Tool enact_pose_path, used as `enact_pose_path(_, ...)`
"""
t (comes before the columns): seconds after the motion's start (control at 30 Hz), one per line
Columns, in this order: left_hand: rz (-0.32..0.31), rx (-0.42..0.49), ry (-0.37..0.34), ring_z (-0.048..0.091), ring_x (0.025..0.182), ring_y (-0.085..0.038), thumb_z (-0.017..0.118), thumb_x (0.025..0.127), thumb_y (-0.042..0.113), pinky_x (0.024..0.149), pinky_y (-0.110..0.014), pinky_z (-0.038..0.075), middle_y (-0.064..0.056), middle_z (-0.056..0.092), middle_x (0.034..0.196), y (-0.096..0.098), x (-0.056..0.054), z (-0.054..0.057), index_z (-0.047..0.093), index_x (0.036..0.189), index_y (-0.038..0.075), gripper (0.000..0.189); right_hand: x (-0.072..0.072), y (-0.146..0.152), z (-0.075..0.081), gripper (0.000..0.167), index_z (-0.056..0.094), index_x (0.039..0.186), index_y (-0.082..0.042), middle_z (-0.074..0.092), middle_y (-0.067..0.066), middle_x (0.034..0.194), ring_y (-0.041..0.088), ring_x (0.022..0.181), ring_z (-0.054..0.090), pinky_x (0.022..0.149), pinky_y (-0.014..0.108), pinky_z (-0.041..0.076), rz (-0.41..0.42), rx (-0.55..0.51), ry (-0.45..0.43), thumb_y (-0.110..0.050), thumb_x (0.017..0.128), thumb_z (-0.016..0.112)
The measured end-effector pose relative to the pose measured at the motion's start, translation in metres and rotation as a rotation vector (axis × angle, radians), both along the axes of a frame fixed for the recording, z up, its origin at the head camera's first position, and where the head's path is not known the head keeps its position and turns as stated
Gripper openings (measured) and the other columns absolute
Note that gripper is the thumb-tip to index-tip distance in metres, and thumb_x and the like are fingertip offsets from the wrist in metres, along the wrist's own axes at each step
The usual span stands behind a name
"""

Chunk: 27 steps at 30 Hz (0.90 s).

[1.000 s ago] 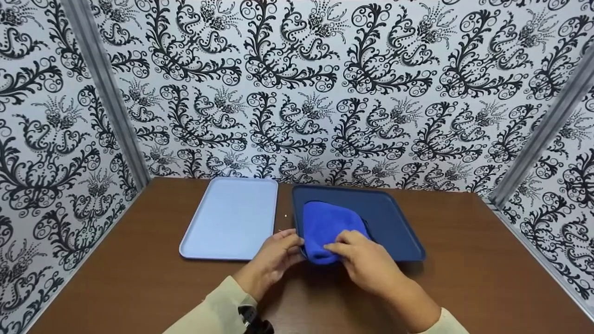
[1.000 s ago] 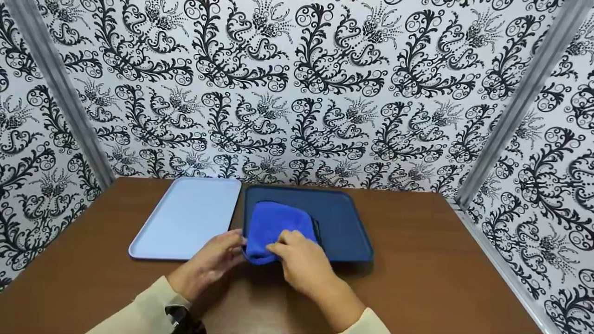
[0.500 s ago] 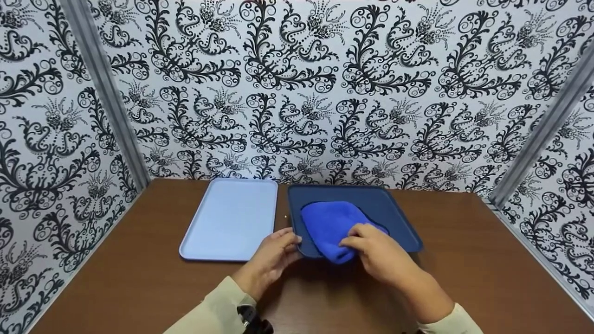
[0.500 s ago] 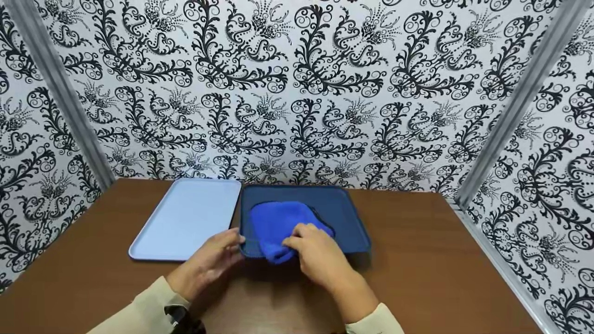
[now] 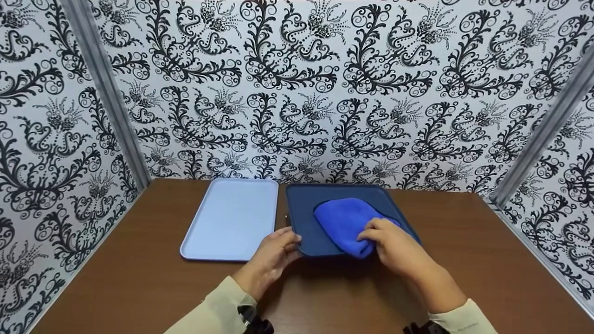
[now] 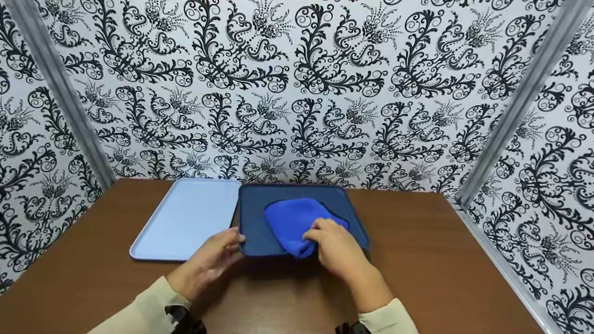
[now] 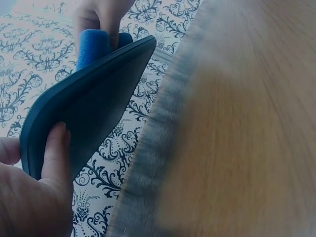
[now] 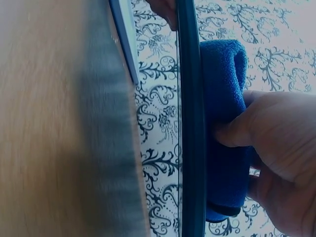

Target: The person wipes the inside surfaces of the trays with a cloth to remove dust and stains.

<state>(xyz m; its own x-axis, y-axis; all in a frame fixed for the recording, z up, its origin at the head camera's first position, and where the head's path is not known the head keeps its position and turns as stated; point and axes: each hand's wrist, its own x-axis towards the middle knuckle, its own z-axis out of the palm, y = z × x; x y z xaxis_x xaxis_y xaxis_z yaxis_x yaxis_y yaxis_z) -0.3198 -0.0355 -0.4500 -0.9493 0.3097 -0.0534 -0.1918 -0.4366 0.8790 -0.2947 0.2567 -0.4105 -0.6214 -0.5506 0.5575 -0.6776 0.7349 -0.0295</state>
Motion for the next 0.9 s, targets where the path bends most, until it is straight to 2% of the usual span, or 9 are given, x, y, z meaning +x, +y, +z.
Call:
enact_pose_path(0.2, 0.003, 0.012, -0.001, 0.071, 0.092, -0.014, 0.054, 0.091, 0.003, 0.085, -0.029, 0.060, -0.005, 0.074, 0.101, 0.000, -0.001, -0.001, 0.048, 0.138, -0.014, 0.051, -0.002, 0.010, -0.001, 0.044, 0.078, 0.098, -0.018, 0.066, -0.001, 0.099, 0.021, 0.093, 0.062, 0.086, 0.040, 0.054, -0.042, -0.003, -0.010, 0.018, 0.080, 0.060)
enact_pose_path(0.5, 0.006, 0.015, 0.002, 0.070, 0.092, -0.014, 0.055, 0.091, 0.003, 0.086, -0.030, 0.060, -0.003, 0.071, 0.098, 0.000, 0.000, 0.001, 0.050, 0.134, -0.012, 0.046, -0.001, 0.018, 0.001, 0.037, 0.079, 0.099, -0.020, 0.067, -0.004, 0.102, 0.020, 0.098, 0.065, 0.088, 0.041, 0.055, -0.246, -0.018, -0.123, 0.010, 0.090, 0.059)
enact_pose_path(0.9, 0.006, -0.001, 0.020, 0.072, 0.095, -0.015, 0.056, 0.091, 0.003, 0.087, -0.030, 0.060, -0.006, 0.073, 0.106, -0.001, 0.000, 0.000, 0.047, 0.139, -0.014, 0.052, -0.002, 0.025, -0.002, 0.037, 0.079, 0.099, -0.015, 0.067, 0.002, 0.099, 0.028, 0.099, 0.066, 0.085, 0.046, 0.057, -0.348, -0.013, -0.129, 0.012, 0.088, 0.056)
